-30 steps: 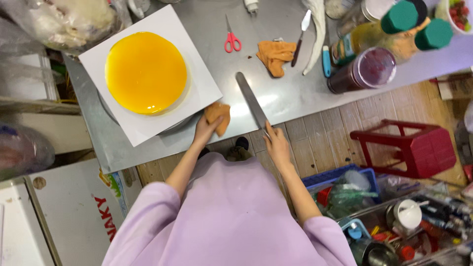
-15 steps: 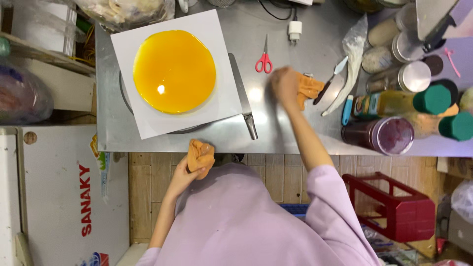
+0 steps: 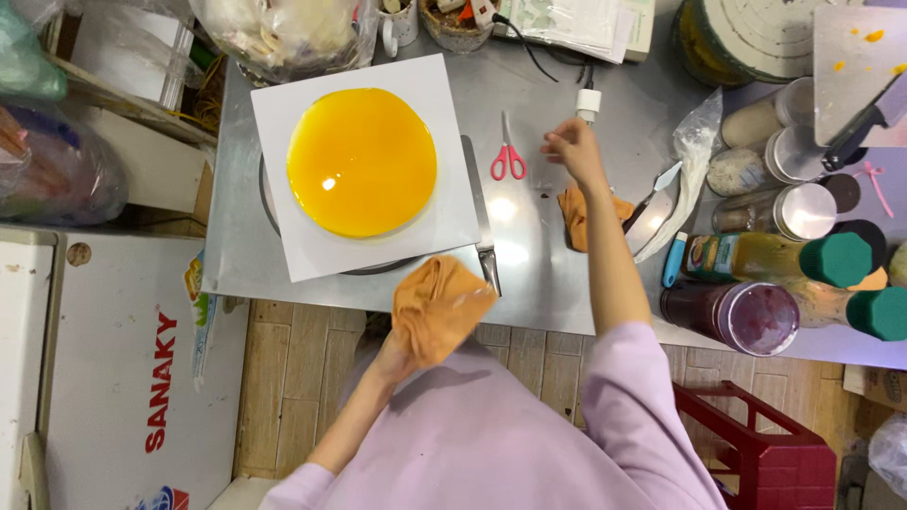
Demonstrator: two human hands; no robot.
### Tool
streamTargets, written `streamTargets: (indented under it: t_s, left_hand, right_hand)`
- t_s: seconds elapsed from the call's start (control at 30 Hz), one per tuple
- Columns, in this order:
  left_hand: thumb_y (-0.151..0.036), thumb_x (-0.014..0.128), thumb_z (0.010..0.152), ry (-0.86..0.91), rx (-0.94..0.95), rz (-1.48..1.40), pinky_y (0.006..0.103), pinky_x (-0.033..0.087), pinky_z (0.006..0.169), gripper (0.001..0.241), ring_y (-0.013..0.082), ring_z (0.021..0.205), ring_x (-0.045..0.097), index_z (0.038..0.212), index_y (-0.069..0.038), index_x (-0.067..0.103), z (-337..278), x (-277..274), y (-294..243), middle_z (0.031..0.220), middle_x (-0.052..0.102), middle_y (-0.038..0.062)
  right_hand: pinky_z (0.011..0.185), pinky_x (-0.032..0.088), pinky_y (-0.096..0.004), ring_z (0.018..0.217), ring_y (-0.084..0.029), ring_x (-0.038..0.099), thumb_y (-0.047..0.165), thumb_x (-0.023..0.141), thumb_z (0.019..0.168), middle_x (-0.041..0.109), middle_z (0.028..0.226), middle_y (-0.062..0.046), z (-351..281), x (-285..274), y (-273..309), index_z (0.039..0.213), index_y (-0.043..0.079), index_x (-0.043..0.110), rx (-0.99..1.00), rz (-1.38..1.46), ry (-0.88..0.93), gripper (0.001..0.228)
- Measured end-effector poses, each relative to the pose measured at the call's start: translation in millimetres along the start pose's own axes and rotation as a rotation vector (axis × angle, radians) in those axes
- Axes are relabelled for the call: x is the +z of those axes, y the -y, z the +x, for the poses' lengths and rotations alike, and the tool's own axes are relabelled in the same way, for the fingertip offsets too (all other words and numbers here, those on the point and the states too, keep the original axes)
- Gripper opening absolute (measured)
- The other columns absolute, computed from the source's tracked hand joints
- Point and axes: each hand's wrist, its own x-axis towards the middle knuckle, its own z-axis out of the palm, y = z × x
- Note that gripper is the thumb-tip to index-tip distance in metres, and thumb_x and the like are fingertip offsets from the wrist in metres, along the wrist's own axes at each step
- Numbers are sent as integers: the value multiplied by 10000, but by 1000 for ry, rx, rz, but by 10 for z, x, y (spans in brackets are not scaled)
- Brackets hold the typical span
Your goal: The person places cakes on a turntable and a freezer, removes a plastic film from one cake, wipes a large knife with a cloth, and cleans the metal countertop.
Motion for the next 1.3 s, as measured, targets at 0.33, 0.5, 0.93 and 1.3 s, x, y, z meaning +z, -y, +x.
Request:
streamTargets:
  t_s: [0.33,0.5,0.93,1.3]
  left_hand:
    - [-183,818,872,284,79,528,360,462,983,888,212,1239,534,1578,-38,299,1096,986,-197,1444,510,133]
    - [-174,905,764,198,274,866,318,571,916,601,140,1052,705,1260,-3,613,1093,1432,-123,1139,742,70]
    - [-346,553,1091,434,-144,586,292,499,998,323,94,1028,594,1167,-72,706,920,658,223,1061,644,8]
    - [-200,839,865,178,119,633,304,568,912,406,131,1043,673,1177,-24,648,779,1193,-261,1116,707,25]
  right_hand:
    - [689,445,-289,794,-117,489,275,465,1170,527,923,-34,-2565,747,781,1028,52,537,-200,46,-403,273]
    - [639,346,-260,729,-80,405,260,439,1191,478,846,-10,-3021,938,975,1007,43,510,-280,85,-665,294]
    - [508,283,-245,551,-85,334,308,393,1193,411,751,7,-2994,860,1339,1117,72,450,-529,87,-1096,254]
    - [507,331,-250,501,-101,389,338,408,1174,425,687,-5,-2979,1420,1107,1168,77,414,-597,115,-939,261]
